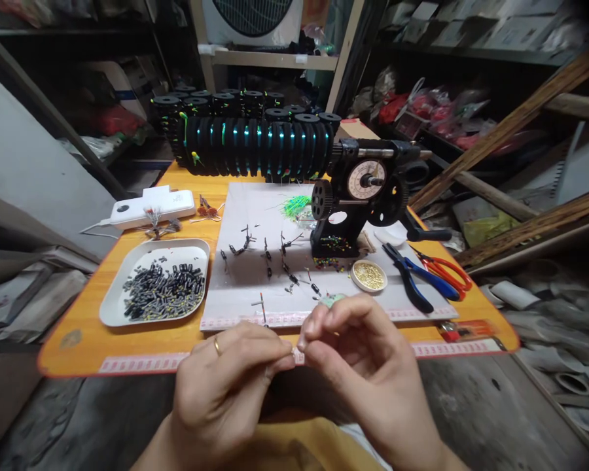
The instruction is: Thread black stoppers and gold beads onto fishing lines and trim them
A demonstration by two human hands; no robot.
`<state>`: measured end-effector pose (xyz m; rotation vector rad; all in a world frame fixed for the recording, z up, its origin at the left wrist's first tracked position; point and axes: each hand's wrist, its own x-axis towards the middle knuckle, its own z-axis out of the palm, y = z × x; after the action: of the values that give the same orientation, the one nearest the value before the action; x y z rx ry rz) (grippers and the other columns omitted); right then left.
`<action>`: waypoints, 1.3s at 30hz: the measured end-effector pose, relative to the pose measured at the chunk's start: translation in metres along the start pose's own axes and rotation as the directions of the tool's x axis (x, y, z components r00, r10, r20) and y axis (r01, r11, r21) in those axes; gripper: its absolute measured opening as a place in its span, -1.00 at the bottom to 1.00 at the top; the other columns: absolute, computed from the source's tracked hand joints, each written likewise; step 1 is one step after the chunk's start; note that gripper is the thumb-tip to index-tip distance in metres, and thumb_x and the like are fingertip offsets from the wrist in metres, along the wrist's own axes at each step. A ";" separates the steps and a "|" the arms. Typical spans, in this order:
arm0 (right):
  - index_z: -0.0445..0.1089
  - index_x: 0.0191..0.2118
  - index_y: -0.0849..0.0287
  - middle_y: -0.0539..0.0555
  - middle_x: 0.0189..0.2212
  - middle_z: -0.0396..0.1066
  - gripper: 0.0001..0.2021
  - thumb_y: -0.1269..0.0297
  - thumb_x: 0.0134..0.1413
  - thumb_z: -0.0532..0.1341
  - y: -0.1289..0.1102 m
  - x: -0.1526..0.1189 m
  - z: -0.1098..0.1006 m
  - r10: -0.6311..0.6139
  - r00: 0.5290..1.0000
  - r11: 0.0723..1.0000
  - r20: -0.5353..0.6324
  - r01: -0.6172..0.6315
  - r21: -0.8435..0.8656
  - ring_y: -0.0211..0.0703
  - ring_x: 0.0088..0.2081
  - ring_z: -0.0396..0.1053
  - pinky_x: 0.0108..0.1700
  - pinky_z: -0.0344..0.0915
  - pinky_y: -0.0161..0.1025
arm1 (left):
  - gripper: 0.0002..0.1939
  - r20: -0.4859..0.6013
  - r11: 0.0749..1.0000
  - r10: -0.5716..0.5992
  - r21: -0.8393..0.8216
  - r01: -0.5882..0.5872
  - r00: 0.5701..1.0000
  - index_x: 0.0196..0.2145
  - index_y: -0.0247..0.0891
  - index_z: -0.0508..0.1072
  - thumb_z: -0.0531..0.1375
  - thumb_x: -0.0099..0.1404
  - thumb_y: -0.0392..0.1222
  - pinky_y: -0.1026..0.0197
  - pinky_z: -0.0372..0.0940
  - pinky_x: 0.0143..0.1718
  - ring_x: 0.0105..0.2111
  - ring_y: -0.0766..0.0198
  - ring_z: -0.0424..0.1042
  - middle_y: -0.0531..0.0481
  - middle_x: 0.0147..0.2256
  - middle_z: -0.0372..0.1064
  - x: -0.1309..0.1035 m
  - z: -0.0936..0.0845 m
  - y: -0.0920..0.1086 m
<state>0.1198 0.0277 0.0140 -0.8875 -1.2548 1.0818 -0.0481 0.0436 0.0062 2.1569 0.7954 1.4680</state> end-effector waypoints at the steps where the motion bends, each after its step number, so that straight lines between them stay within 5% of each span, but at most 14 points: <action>1: 0.37 -0.22 0.03 -0.06 -0.33 0.44 -0.76 0.56 0.14 0.27 0.005 -0.001 0.003 -0.106 0.994 0.994 -0.033 0.106 -0.007 -0.27 -0.27 0.49 -0.21 0.50 -0.35 | -0.80 -0.045 0.999 -0.036 -0.022 0.035 0.998 -0.26 -0.31 0.50 0.21 0.27 -0.56 0.40 0.44 -0.37 -0.43 0.37 0.53 0.00 -0.43 0.52 -0.002 0.001 0.001; 4: 0.44 -0.09 0.14 0.08 -0.24 0.52 -0.66 0.69 0.11 0.21 0.016 0.000 0.001 -0.459 0.883 0.848 0.102 0.469 -0.245 -0.16 -0.18 0.51 -0.16 0.51 -0.23 | -0.80 -0.112 0.993 -0.114 -0.021 0.112 0.987 -0.26 -0.28 0.49 0.24 0.25 -0.54 0.37 0.43 -0.37 -0.42 0.35 0.51 0.02 -0.42 0.51 -0.010 -0.001 0.001; 8: 0.41 -0.01 0.27 0.19 -0.18 0.52 -0.70 0.64 0.20 0.15 0.013 0.005 -0.014 -0.453 0.767 0.593 0.454 0.640 -0.489 -0.09 -0.11 0.49 -0.10 0.49 -0.19 | -0.79 -0.094 0.991 -0.129 0.021 0.132 0.987 -0.24 -0.28 0.50 0.23 0.26 -0.53 0.36 0.42 -0.36 -0.41 0.35 0.49 0.03 -0.41 0.50 -0.017 -0.008 -0.004; 12: 0.41 -0.16 0.19 0.12 -0.32 0.51 -0.79 0.61 0.22 0.12 0.003 0.010 -0.020 -0.311 0.784 0.497 0.538 0.616 -0.611 -0.15 -0.26 0.49 -0.19 0.48 -0.24 | -0.78 -0.074 0.991 -0.133 0.017 0.135 0.988 -0.25 -0.29 0.49 0.22 0.25 -0.56 0.40 0.40 -0.34 -0.41 0.39 0.48 0.04 -0.42 0.49 -0.016 -0.011 -0.005; 18: 0.30 -0.35 0.11 0.04 -0.45 0.45 -0.78 0.60 0.21 0.11 -0.004 0.014 -0.018 -0.321 0.815 0.524 0.483 0.578 -0.626 -0.22 -0.43 0.43 -0.40 0.42 -0.30 | -0.78 -0.078 0.983 -0.186 -0.019 0.185 0.980 -0.26 -0.27 0.50 0.22 0.25 -0.56 0.41 0.40 -0.31 -0.38 0.39 0.50 0.05 -0.41 0.49 -0.016 -0.009 -0.009; 25: 0.26 -0.28 0.10 0.06 -0.44 0.43 -0.84 0.54 0.24 0.11 0.008 0.009 -0.023 -0.309 0.845 0.492 0.436 0.534 -0.687 -0.17 -0.41 0.41 -0.39 0.37 -0.24 | -0.80 -0.090 0.976 -0.203 0.060 0.209 0.975 -0.27 -0.27 0.51 0.25 0.24 -0.52 0.36 0.41 -0.38 -0.39 0.34 0.51 0.01 -0.40 0.49 -0.013 -0.003 -0.018; 30: 0.25 -0.14 0.21 0.07 -0.50 0.35 -0.84 0.57 0.22 0.07 0.010 0.013 -0.016 -0.326 0.775 0.272 0.542 0.626 -0.731 -0.13 -0.46 0.30 -0.43 0.32 -0.21 | -0.78 -0.034 0.967 -0.087 0.238 0.092 0.996 -0.21 -0.31 0.51 0.22 0.26 -0.55 0.34 0.48 -0.32 -0.38 0.30 0.55 -0.08 -0.36 0.53 -0.009 0.002 -0.016; 39: 0.30 -0.17 0.12 0.08 -0.39 0.50 -0.82 0.55 0.26 0.09 0.009 0.017 -0.027 -0.279 0.720 0.407 0.635 0.688 -0.601 -0.14 -0.35 0.46 -0.26 0.48 -0.17 | -0.81 -0.055 0.995 -0.086 0.053 0.089 0.995 -0.23 -0.40 0.58 0.25 0.26 -0.55 0.42 0.48 -0.26 -0.36 0.33 0.57 -0.13 -0.35 0.56 -0.007 -0.002 -0.014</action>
<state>0.1450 0.0478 0.0068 -0.8165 -2.3474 0.1041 -0.0550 0.0493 -0.0061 2.1025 0.9477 1.4794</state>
